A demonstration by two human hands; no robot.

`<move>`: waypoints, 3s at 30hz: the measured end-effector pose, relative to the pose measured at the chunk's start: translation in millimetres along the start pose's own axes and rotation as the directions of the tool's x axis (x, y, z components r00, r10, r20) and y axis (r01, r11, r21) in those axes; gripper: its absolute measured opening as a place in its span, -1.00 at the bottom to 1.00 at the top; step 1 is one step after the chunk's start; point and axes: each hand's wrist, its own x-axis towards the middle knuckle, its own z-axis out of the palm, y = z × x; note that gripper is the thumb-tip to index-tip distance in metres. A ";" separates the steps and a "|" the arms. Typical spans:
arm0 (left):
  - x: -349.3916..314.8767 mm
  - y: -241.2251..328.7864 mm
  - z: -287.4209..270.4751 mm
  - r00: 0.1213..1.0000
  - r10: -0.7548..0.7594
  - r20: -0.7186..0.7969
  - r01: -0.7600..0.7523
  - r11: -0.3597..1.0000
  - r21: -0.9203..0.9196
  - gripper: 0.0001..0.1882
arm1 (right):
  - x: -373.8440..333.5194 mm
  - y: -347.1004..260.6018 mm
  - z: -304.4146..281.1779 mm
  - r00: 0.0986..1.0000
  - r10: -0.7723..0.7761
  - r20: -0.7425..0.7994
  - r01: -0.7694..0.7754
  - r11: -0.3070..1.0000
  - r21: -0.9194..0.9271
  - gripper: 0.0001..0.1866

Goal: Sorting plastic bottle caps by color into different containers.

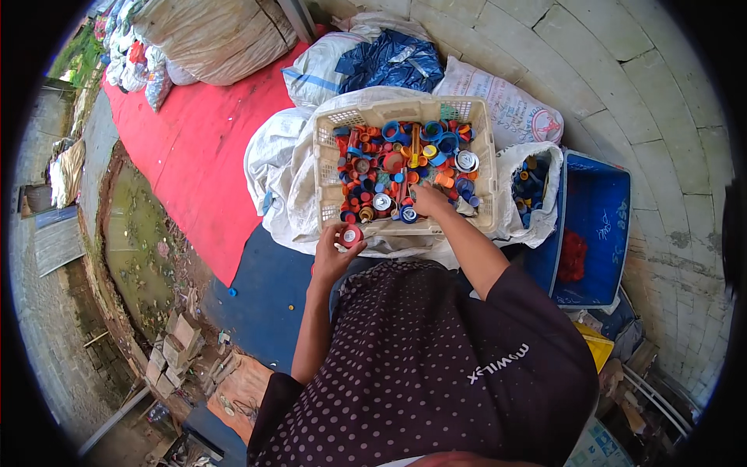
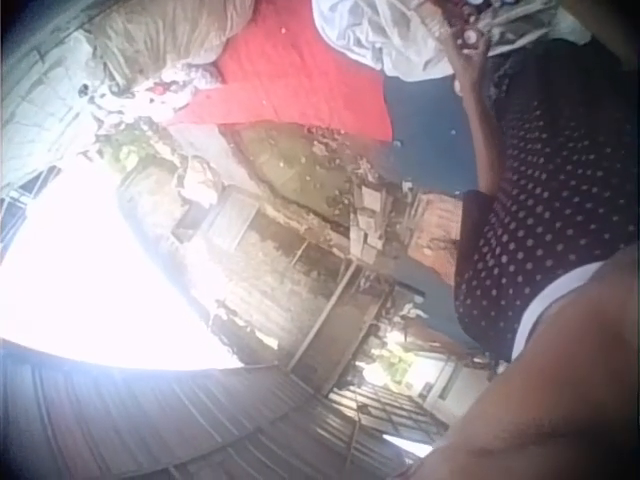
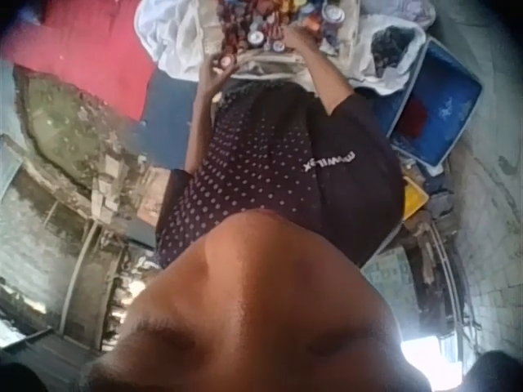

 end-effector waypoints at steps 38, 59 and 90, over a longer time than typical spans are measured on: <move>-6.5 -17.3 -9.7 0.988 -0.085 -0.131 0.071 0.991 -0.110 -0.21 | -29.9 -39.1 -53.9 0.936 -0.241 -0.257 0.180 0.954 -0.242 -0.46; 36.4 30.0 7.6 0.866 0.073 0.495 0.472 0.211 -0.856 -0.36 | -157.2 -107.4 -51.9 0.692 -0.361 -0.625 0.677 0.626 0.388 -0.58; 47.3 -51.9 -114.4 0.928 -0.333 0.168 0.228 0.149 -0.962 -0.36 | 69.6 -115.7 -26.4 0.918 -0.270 -0.290 0.162 0.924 -0.345 -0.55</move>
